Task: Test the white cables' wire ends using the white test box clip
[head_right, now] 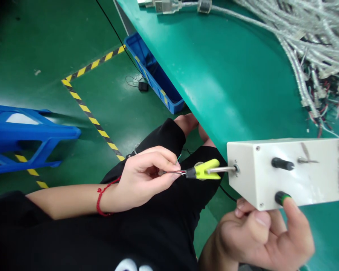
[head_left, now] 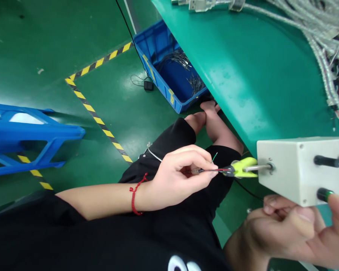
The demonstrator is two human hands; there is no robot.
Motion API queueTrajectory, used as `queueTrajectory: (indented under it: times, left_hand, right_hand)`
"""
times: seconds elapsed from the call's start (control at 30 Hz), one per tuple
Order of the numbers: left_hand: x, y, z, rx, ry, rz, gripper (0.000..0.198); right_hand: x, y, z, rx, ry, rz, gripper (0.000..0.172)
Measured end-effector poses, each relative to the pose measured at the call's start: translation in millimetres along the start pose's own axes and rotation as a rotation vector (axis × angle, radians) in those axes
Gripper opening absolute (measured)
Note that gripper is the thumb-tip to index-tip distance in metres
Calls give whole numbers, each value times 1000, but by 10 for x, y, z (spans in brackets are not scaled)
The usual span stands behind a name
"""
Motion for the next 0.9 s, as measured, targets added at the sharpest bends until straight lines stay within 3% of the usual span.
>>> queueTrajectory:
  times: [0.1,0.13,0.37,0.47,0.6,0.63,0.77,0.9]
  left_hand:
    - [-3,-3,4,-7,-1,0,9]
    - [-4,-4,3,-11,0,0,10]
    - [0,-3,6,-26,-17,7,13]
    - [-6,2,6,-23,-27,6,12]
    - [-18,12,-2,-30,-34,12,17]
    - [-20,14,-1,-32,-39,15,18]
    - [-22,13,1,-34,-46,19,17]
    - [-21,6,6,-28,-43,15,15]
  right_hand:
    - [-119,8,-274,31,439,12,37]
    - [-162,-33,-320,5,512,8,39]
    - [-419,-395,-572,-349,952,131,36]
    - [-328,-423,-594,-382,1018,115,37]
    - [-369,-465,-635,-357,1273,38,41]
    - [-388,-479,-632,-367,1277,37,41]
    - [-427,-503,-566,-469,1045,110,43]
    - [-464,-536,-561,-463,1073,71,46]
Point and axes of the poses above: each hand's wrist, its own x-axis towards the middle knuckle, its own y-axis out of the back of the hand, z = x × y, the point moved 7 cm from there along x, towards the middle knuckle, and after that the axes turned 9 degrees about -y, right-handed, at the moved point
